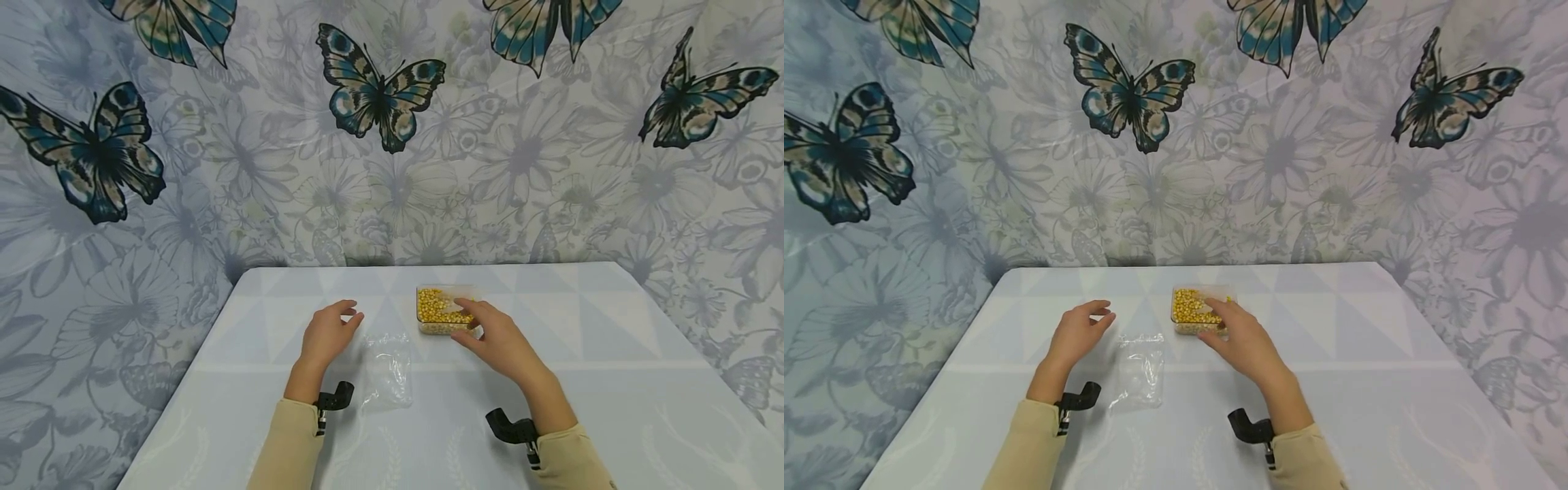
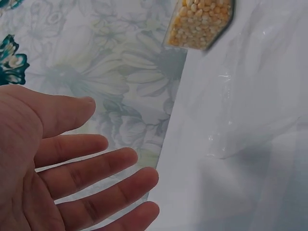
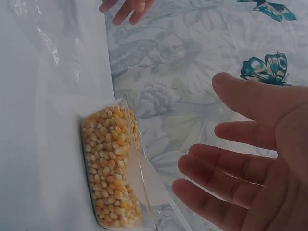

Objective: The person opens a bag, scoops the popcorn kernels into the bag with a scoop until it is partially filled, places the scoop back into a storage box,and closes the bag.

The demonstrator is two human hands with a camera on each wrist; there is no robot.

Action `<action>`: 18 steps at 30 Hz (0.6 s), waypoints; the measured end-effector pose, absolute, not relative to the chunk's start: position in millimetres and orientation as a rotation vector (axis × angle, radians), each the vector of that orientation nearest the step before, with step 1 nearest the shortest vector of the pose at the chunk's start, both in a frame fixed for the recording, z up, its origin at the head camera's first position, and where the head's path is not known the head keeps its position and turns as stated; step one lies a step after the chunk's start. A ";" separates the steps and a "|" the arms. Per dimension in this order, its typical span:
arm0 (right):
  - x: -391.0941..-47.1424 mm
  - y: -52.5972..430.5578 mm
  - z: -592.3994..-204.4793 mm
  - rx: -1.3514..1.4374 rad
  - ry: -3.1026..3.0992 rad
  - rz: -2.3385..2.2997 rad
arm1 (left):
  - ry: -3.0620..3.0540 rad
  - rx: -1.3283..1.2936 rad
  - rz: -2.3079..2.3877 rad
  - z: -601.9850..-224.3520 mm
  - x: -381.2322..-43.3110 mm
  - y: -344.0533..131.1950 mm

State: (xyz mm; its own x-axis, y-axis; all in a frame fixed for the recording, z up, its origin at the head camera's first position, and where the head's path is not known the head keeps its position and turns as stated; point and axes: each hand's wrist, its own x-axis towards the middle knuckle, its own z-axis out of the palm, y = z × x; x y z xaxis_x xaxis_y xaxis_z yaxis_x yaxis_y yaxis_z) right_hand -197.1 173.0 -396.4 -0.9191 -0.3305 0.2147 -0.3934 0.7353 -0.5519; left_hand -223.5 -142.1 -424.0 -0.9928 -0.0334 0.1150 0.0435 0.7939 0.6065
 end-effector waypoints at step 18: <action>-200.1 148.6 -413.6 0.647 -2.963 1.153 | -2.975 0.028 -1.150 -444.4 -231.6 -145.1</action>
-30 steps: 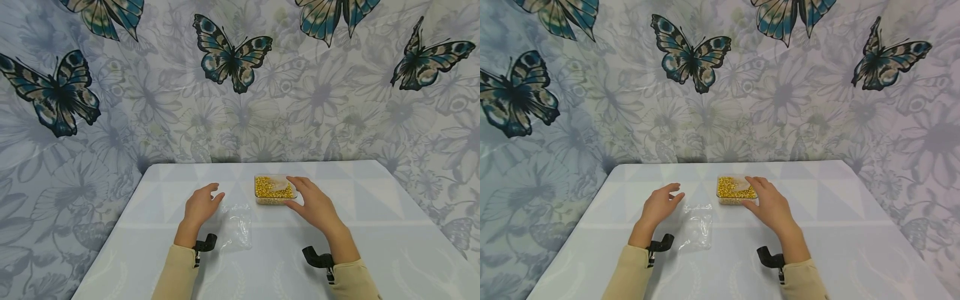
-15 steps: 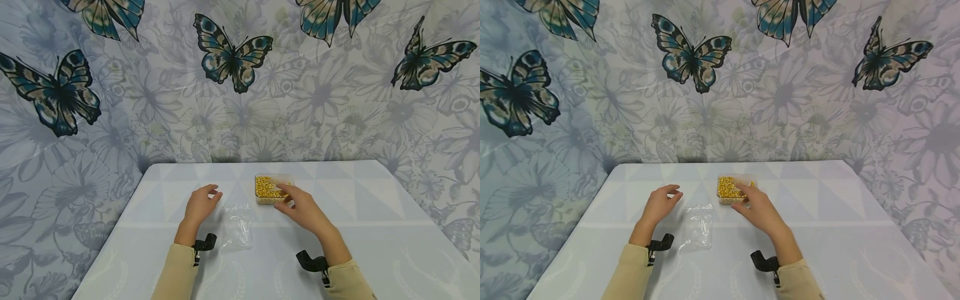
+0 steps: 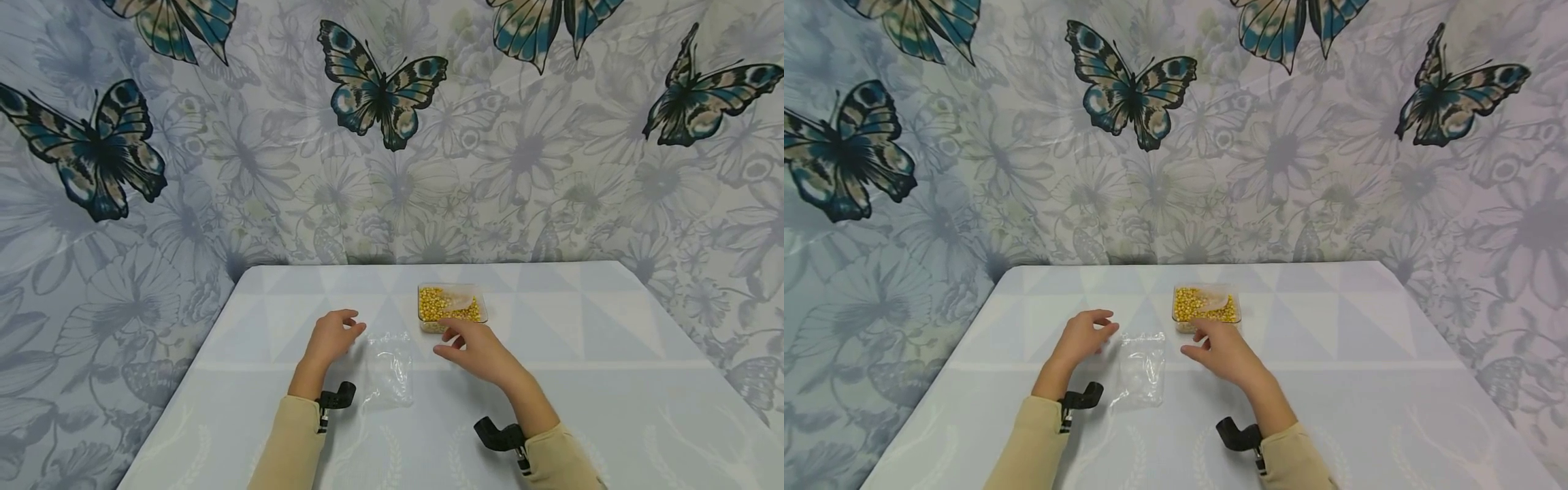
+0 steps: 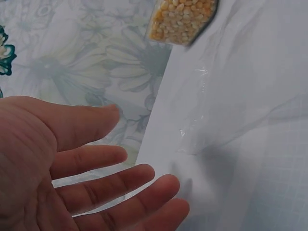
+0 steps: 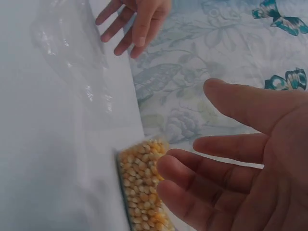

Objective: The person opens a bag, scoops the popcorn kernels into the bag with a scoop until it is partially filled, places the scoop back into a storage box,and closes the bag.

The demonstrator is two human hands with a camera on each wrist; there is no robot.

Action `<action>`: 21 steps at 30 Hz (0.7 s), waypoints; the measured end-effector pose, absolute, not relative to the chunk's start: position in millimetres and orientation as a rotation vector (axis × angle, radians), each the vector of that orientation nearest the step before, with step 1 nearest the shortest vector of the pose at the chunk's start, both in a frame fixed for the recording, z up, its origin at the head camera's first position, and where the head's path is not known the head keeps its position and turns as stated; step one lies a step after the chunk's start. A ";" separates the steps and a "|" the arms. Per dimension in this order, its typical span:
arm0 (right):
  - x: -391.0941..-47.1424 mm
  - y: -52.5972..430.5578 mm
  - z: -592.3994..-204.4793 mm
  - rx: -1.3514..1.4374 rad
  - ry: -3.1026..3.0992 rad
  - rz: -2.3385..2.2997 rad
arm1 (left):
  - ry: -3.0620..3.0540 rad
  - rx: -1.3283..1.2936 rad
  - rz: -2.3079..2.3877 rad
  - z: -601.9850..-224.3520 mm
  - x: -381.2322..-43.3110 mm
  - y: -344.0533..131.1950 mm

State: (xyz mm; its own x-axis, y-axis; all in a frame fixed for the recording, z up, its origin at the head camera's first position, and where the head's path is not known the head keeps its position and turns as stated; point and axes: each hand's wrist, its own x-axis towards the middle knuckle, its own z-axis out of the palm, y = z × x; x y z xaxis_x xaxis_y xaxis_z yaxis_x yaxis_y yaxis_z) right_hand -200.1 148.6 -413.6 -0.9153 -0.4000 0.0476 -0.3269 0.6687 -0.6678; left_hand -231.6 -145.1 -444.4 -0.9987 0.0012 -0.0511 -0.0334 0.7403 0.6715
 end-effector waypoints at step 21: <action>-196.5 118.9 -445.5 -0.503 2.472 -1.142 | 2.772 -0.015 1.096 -457.2 -233.7 -139.7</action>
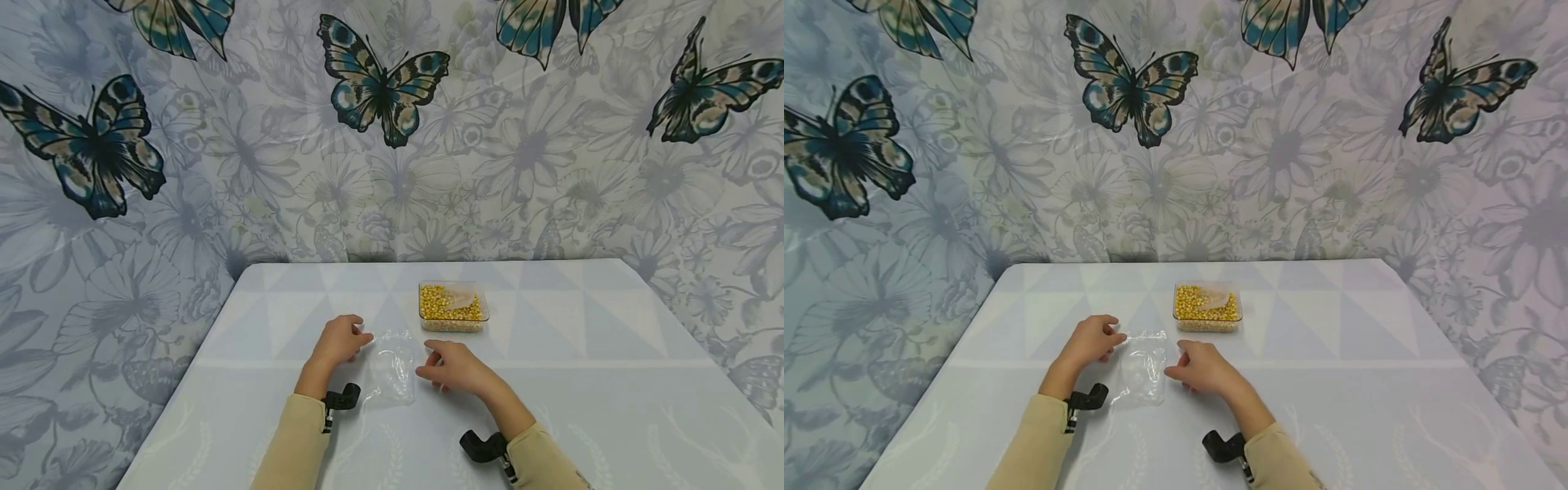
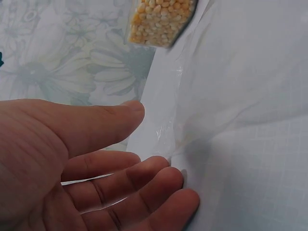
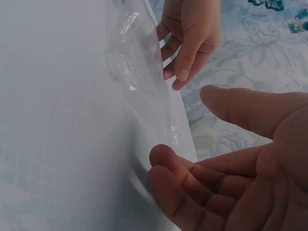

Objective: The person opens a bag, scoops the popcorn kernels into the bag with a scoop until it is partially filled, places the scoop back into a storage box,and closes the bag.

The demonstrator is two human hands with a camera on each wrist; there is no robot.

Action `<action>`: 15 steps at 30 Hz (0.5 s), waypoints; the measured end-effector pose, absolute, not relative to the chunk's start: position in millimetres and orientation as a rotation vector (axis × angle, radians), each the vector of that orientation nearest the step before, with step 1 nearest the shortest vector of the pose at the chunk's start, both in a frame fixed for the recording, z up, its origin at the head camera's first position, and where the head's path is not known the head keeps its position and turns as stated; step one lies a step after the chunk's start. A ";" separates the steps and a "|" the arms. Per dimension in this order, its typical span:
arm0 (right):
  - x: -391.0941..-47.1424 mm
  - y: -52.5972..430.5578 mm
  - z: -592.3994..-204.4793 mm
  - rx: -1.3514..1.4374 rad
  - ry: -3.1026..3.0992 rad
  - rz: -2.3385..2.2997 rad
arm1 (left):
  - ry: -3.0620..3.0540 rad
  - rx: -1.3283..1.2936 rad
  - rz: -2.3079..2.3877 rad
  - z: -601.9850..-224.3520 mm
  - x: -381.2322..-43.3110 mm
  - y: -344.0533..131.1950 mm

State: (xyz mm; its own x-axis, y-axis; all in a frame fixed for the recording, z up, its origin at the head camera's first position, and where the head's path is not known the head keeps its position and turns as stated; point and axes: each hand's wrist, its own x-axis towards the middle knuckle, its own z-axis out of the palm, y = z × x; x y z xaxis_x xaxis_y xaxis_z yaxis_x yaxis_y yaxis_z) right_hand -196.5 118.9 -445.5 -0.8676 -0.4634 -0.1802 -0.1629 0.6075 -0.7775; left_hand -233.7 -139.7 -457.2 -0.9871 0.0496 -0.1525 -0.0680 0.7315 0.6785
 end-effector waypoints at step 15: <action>-196.9 111.4 -455.5 -0.460 2.465 -1.221 | 2.733 0.014 1.097 -460.4 -231.3 -129.7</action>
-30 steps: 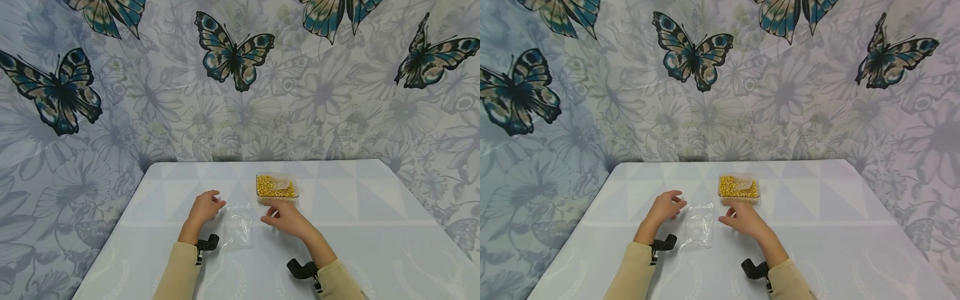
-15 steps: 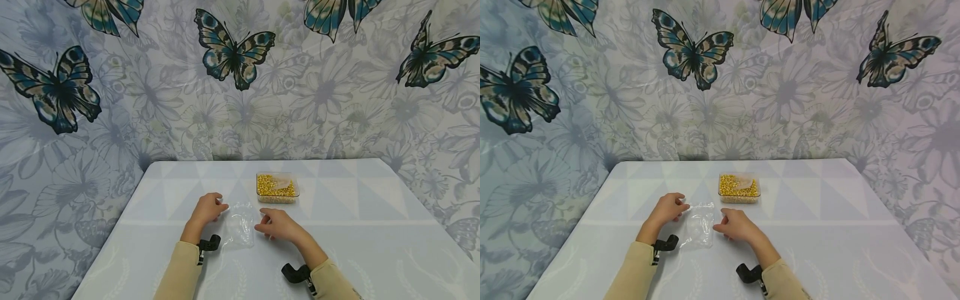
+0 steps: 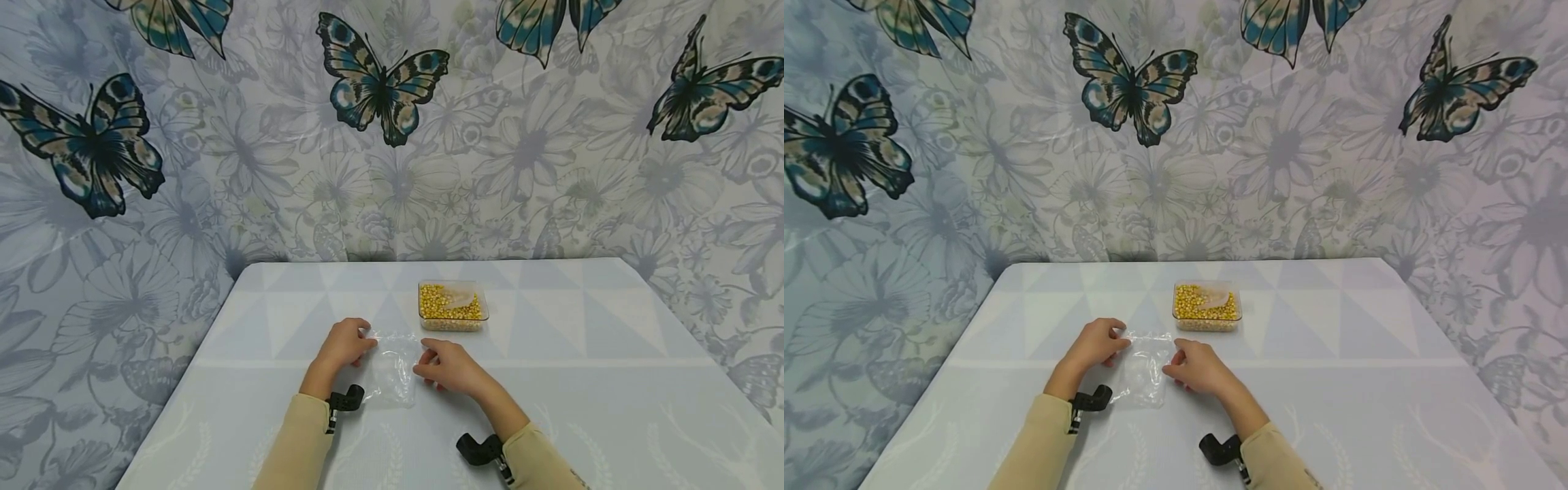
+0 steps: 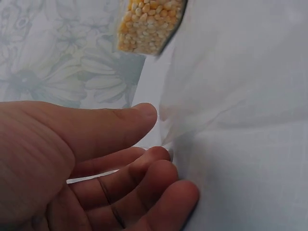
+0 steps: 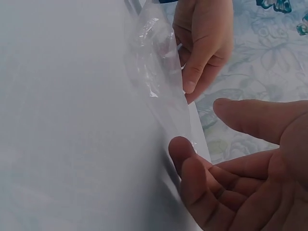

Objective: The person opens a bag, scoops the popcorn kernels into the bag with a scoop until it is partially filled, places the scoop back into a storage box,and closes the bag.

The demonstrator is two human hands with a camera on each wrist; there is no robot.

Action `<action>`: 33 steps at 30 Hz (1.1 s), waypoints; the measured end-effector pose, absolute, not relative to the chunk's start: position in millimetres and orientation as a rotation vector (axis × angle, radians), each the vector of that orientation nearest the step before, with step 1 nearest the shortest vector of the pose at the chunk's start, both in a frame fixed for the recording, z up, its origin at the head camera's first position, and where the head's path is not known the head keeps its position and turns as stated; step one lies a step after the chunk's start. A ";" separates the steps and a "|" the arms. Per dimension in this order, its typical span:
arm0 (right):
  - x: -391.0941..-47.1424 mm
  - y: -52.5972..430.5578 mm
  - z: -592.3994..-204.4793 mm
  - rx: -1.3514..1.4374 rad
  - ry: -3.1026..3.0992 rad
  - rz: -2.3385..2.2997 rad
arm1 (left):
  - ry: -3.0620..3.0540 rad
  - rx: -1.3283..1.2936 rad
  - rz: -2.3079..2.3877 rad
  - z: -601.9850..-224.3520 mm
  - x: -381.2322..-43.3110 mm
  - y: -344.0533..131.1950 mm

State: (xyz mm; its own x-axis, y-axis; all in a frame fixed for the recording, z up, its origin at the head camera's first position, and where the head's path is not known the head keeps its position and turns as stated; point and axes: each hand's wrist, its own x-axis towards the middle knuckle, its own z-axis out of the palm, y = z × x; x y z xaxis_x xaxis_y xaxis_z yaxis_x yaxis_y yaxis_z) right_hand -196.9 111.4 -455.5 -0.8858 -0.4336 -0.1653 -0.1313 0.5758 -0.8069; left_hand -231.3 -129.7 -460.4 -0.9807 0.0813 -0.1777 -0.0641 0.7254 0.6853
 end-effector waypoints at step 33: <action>-197.6 114.7 -461.7 -0.420 2.574 -1.174 | 2.569 0.031 1.367 -462.3 -234.8 -128.6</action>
